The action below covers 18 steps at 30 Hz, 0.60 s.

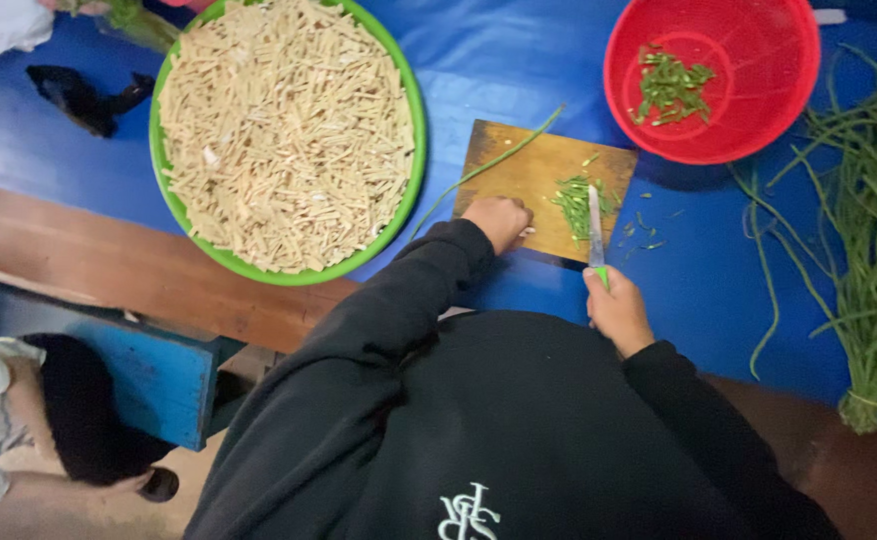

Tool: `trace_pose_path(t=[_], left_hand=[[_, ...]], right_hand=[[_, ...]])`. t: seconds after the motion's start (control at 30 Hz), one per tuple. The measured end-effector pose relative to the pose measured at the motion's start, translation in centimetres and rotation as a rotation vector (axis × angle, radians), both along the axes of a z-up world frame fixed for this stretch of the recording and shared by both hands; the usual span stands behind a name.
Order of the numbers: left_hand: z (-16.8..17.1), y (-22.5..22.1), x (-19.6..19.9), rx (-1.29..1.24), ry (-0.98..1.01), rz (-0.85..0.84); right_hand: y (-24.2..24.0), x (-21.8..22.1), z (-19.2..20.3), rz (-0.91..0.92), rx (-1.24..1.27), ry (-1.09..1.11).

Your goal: The person uses a knife to slice long green beans into small pieces on a wooden cutting board. The person also slices a small piece of white root vegetable. The cut pieces accumulate on the board and in a nearby red basket.

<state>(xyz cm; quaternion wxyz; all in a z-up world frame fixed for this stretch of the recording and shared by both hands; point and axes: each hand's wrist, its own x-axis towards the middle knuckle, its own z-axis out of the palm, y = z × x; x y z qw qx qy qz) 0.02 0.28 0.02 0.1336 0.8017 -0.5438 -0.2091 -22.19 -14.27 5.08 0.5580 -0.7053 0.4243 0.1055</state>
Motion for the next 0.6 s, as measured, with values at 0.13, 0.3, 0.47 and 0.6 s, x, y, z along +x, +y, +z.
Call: trace_pose_path(t=[0.13,0.3,0.47,0.6], left_hand=[[0.1,1.0,-0.2,-0.154,0.133,0.168],[0.2,4.3,0.6,-0.317,0.573,0.748],[3.4,12.6,6.3,-0.349,0.138,1.215],[7.0,16.0,7.7,-0.583,-0.528,1.135]], right_hand=[[-0.3,-0.1,-1.3,0.033,-0.025,-0.048],[-0.6,-0.1,-2.3,0.002,0.032,-0.048],[-1.1,0.0,-2.5,0.0,0.041,-0.028],[-1.3,0.2,-3.0,0.001,0.044,0.003]])
